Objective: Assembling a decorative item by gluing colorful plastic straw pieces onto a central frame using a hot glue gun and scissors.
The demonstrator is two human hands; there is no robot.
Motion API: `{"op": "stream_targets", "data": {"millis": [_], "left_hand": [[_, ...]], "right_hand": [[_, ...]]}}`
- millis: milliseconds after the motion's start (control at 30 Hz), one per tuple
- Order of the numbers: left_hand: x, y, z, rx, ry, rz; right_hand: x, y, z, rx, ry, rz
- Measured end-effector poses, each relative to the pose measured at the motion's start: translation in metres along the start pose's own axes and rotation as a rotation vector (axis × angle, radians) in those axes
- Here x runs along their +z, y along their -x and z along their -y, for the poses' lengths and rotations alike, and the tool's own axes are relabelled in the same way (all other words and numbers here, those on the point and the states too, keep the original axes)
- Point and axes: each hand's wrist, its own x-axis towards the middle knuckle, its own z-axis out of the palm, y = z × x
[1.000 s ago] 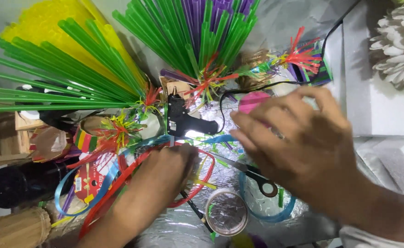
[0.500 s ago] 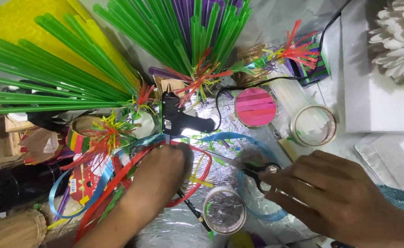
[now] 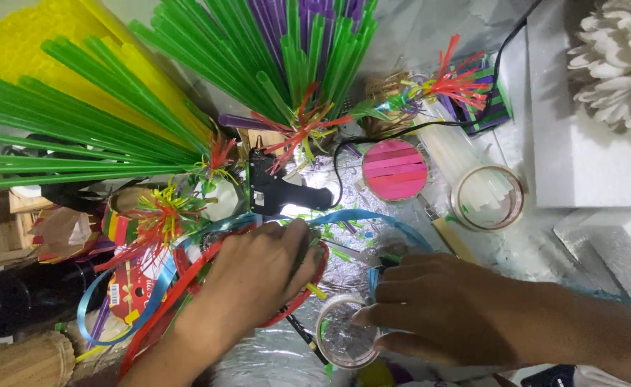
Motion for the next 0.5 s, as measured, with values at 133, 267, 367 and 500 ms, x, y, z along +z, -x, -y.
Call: {"op": "stream_targets", "data": {"millis": [133,267,367,500], "left_hand": [[-0.004,0.001,0.001,0.042,0.011,-0.058],[-0.005,0.001,0.002,0.045,0.032,-0.055],[-0.004,-0.002,0.002,0.044,0.035,-0.028],[-0.005,-0.002,0.004,0.083,0.053,-0.085]], "right_hand": [[0.013,-0.010,-0.008,-0.077,0.061,0.039],[0.008,-0.024,-0.006,-0.140,0.047,0.005],[0.012,-0.028,-0.005,-0.129,0.086,0.071],[0.014,-0.017,0.004,-0.116,0.141,0.004]]}}
